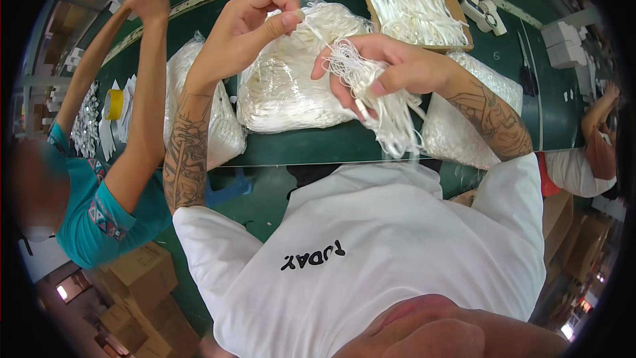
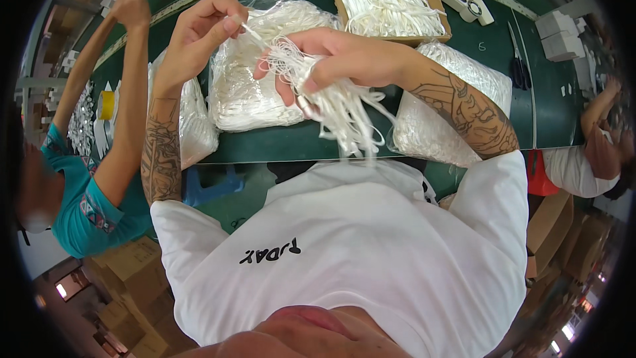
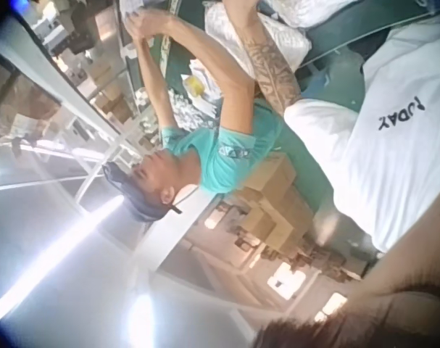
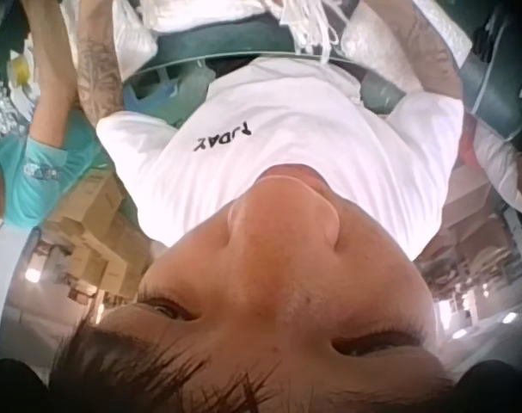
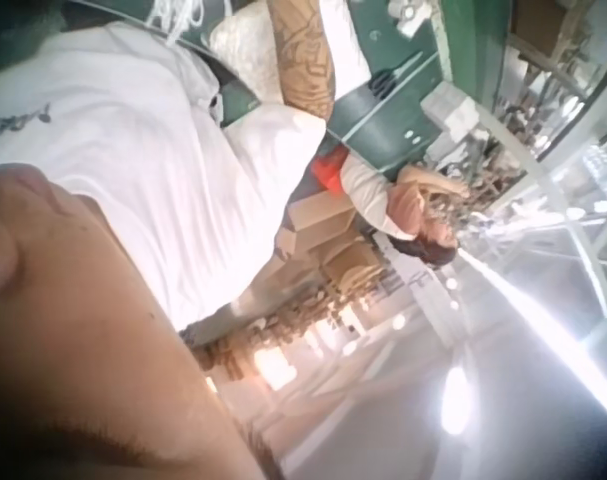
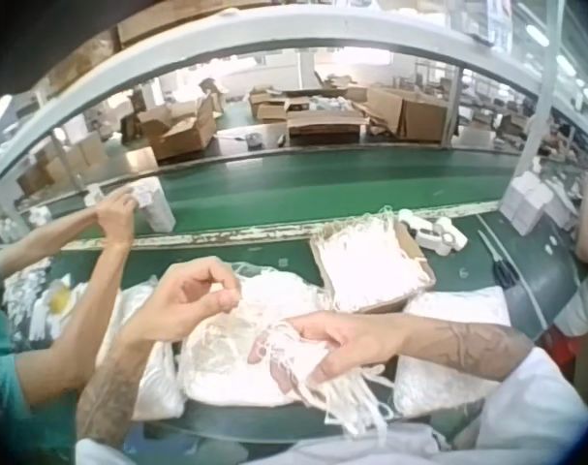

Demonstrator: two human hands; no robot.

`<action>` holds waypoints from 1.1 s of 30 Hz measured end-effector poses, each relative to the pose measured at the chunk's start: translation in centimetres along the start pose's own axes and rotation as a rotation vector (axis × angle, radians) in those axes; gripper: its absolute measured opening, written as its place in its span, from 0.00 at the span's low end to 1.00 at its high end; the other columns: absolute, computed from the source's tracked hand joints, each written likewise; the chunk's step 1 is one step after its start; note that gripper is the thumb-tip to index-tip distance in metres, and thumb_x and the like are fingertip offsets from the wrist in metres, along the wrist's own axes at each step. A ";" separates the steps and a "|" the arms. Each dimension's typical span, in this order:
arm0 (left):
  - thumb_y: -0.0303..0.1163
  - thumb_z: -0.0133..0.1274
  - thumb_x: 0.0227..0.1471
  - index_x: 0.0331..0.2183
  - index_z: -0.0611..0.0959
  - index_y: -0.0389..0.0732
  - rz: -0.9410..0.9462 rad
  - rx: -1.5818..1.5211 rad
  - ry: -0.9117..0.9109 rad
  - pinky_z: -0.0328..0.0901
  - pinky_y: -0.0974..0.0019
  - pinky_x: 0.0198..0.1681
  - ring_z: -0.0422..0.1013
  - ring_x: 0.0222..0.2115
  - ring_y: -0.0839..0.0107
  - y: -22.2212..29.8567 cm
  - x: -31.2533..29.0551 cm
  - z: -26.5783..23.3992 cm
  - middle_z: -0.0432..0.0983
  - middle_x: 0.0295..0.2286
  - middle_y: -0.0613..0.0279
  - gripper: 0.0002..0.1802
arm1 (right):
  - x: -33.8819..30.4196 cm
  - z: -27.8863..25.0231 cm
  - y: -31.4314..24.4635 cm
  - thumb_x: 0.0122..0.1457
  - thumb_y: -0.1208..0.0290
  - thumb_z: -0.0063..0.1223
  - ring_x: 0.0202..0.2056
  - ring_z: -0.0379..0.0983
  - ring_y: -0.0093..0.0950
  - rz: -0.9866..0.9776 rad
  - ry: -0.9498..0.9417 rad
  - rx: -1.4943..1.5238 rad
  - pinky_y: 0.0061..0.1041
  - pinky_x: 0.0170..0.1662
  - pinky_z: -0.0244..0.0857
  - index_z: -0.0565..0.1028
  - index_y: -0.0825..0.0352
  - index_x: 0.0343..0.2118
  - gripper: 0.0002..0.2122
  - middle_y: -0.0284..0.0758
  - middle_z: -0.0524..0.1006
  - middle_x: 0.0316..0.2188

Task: Assembling and packaging handheld fans on a production line.

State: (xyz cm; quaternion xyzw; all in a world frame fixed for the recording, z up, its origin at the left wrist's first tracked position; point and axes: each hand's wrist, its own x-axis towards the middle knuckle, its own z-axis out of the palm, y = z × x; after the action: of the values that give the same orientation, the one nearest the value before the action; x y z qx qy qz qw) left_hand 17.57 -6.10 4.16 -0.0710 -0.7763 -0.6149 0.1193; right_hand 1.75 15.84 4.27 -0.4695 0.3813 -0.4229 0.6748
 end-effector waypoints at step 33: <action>0.39 0.51 0.64 0.36 0.80 0.38 -0.031 0.285 -0.211 0.49 0.77 0.21 0.53 0.19 0.87 0.3 11.6 2.7 0.60 0.19 0.79 0.13 | -6.3 -2.9 -11.8 0.48 0.70 0.59 0.44 0.75 0.47 0.336 0.616 -1.633 0.41 0.46 0.69 0.76 0.68 0.46 0.20 0.50 0.79 0.41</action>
State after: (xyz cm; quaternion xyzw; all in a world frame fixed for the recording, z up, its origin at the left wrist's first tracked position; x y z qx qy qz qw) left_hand 6.20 -3.84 7.03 -0.1054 -0.8647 -0.4897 0.0367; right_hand -5.57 18.43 15.48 -0.6076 0.7924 -0.0220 0.0499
